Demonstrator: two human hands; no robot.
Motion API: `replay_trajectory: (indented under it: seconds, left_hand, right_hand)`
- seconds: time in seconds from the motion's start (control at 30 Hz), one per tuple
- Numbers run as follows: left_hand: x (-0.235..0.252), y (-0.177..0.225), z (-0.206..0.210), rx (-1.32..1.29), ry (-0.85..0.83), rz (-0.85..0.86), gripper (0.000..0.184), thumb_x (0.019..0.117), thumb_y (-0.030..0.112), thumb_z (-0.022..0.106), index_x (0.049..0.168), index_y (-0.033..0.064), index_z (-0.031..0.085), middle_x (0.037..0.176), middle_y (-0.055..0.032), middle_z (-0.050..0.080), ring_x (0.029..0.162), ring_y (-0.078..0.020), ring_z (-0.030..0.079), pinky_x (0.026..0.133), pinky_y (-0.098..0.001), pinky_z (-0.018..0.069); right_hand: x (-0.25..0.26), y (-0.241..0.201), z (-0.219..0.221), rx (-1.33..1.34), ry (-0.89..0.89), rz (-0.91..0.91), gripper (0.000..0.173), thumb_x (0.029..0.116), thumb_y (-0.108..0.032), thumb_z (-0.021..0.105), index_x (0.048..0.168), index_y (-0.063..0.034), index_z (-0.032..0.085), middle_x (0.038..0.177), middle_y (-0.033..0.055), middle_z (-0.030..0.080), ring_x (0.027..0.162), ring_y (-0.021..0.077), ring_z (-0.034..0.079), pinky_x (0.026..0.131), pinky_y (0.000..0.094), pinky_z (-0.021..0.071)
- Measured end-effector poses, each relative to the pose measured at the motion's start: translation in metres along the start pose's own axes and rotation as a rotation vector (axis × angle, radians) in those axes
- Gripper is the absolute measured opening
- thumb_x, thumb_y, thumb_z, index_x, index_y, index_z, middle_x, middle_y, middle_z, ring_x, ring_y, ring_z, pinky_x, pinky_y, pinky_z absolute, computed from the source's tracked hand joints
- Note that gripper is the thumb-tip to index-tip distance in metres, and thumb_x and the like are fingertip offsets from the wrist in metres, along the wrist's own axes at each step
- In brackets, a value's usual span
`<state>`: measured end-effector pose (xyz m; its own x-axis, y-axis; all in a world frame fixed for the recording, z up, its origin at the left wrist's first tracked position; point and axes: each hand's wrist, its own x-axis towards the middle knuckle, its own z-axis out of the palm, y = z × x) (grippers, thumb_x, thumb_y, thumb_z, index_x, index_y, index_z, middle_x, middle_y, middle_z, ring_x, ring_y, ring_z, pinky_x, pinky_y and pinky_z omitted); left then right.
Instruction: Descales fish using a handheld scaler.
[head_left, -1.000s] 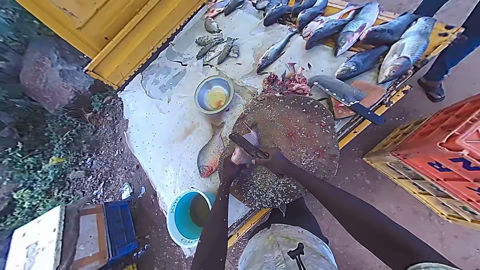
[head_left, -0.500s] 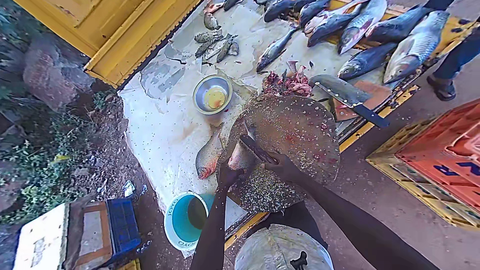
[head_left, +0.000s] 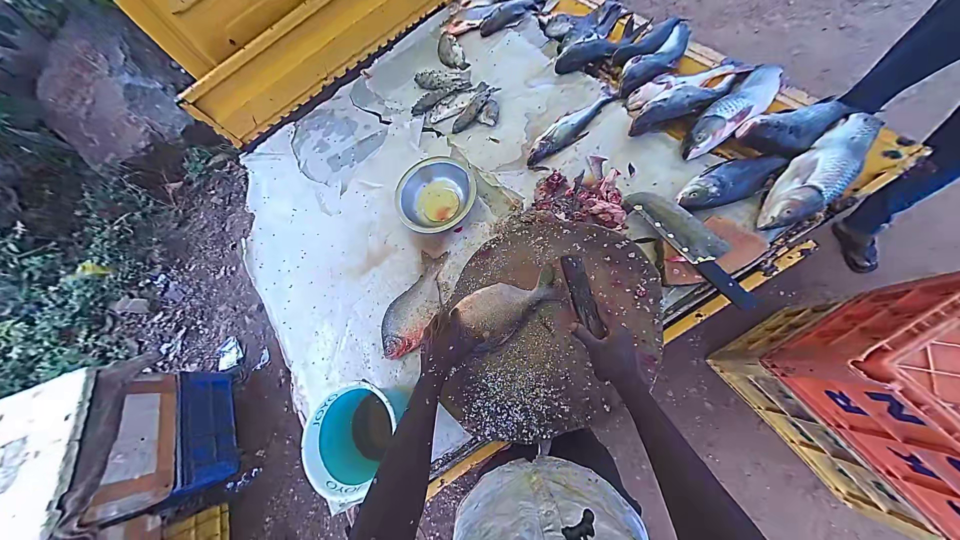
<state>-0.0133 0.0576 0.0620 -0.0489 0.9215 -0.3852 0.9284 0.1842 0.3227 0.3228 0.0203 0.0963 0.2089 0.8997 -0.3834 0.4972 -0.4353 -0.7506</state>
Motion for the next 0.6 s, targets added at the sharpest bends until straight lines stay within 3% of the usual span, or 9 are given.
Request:
replay_trajectory:
  seconds: [0.07,0.13,0.23,0.33,0.4,0.43,0.5,0.53,0.6]
  left_hand:
    - [-0.015,0.025,0.032,0.158,0.117,0.023,0.117,0.0814,0.09,0.045,0.164,0.0098,0.024,0.168,-0.0243,0.02,0.156,-0.042,0.017,0.123,-0.0643,0.0122]
    - [-0.002,0.055,0.058,0.16,0.269,0.124,0.117,0.0823,0.088,0.048,0.162,0.006,0.026,0.168,-0.0275,0.017,0.157,-0.0437,0.015,0.126,-0.0611,0.0111]
    - [0.028,0.116,0.102,0.209,0.326,0.416,0.109,0.0891,0.082,0.043,0.163,0.004,0.024,0.169,-0.0205,0.021,0.157,-0.035,0.02,0.127,-0.0521,0.0171]
    - [0.059,0.194,0.158,0.016,0.328,0.555,0.095,0.0978,0.071,0.038,0.165,0.0066,0.019,0.173,-0.0112,0.015,0.16,-0.0255,0.01,0.131,-0.0475,0.0064]
    - [0.078,0.238,0.14,-0.335,0.184,0.47,0.083,0.1051,0.056,0.039,0.165,0.0039,0.016,0.173,-0.0117,0.015,0.16,-0.0228,0.011,0.13,-0.0434,0.0068]
    - [0.065,0.247,0.124,-0.639,0.013,0.399,0.077,0.1088,0.048,0.039,0.165,0.0032,0.012,0.173,-0.0126,0.016,0.159,-0.0207,0.016,0.129,-0.0395,0.0121]
    - [0.062,0.241,0.064,-1.309,-0.128,0.307,0.067,0.1115,0.032,0.044,0.164,0.0026,0.014,0.165,-0.0217,0.03,0.149,-0.0279,0.04,0.123,-0.0415,0.0353]
    - [0.055,0.227,0.035,-1.427,-0.11,0.363,0.067,0.1103,0.025,0.048,0.164,0.0003,0.015,0.162,-0.0245,0.035,0.146,-0.0294,0.045,0.121,-0.0422,0.0389]
    - [0.022,0.166,-0.016,-1.372,-0.107,0.501,0.068,0.1022,0.02,0.061,0.159,-0.0016,0.03,0.157,-0.0178,0.047,0.142,-0.0216,0.049,0.119,-0.0354,0.0396]
  right_hand:
    - [-0.035,0.048,-0.039,-0.278,0.048,0.191,0.078,0.0953,-0.05,0.069,0.16,-0.018,0.04,0.126,0.0249,0.068,0.114,0.0435,0.066,0.098,0.066,0.0485]
    - [-0.062,0.082,-0.055,-0.471,0.086,0.301,0.082,0.094,-0.058,0.067,0.16,-0.02,0.038,0.116,0.0283,0.07,0.108,0.0507,0.066,0.091,0.0717,0.0476]
    - [-0.08,0.108,-0.046,-0.482,0.175,0.291,0.082,0.0947,-0.054,0.067,0.161,-0.0166,0.037,0.111,0.0317,0.07,0.1,0.0545,0.067,0.085,0.0742,0.0484]
    - [-0.083,0.113,-0.031,-0.41,0.262,0.302,0.082,0.0929,-0.05,0.072,0.159,-0.013,0.04,0.117,0.0326,0.068,0.106,0.0541,0.066,0.089,0.074,0.0472]
    - [-0.071,0.109,-0.026,-0.374,0.302,0.297,0.08,0.0932,-0.049,0.072,0.157,-0.0115,0.042,0.121,0.032,0.067,0.11,0.0536,0.064,0.091,0.074,0.0463]
    - [-0.084,0.111,-0.031,-0.383,0.29,0.315,0.079,0.0941,-0.049,0.071,0.157,-0.0114,0.042,0.124,0.0312,0.066,0.114,0.0527,0.064,0.093,0.0729,0.0458]
    - [-0.083,0.114,-0.025,-0.35,0.295,0.289,0.079,0.0939,-0.049,0.071,0.158,-0.0114,0.042,0.13,0.0293,0.064,0.12,0.0495,0.062,0.099,0.0706,0.0447]
    - [-0.081,0.117,-0.024,-0.325,0.298,0.261,0.079,0.0933,-0.048,0.071,0.157,-0.0111,0.042,0.133,0.0285,0.063,0.123,0.0478,0.061,0.102,0.0693,0.0434]
    - [-0.075,0.122,-0.028,-0.306,0.293,0.225,0.078,0.0938,-0.047,0.07,0.157,-0.0106,0.042,0.135,0.0291,0.062,0.125,0.0477,0.059,0.103,0.0694,0.0424]
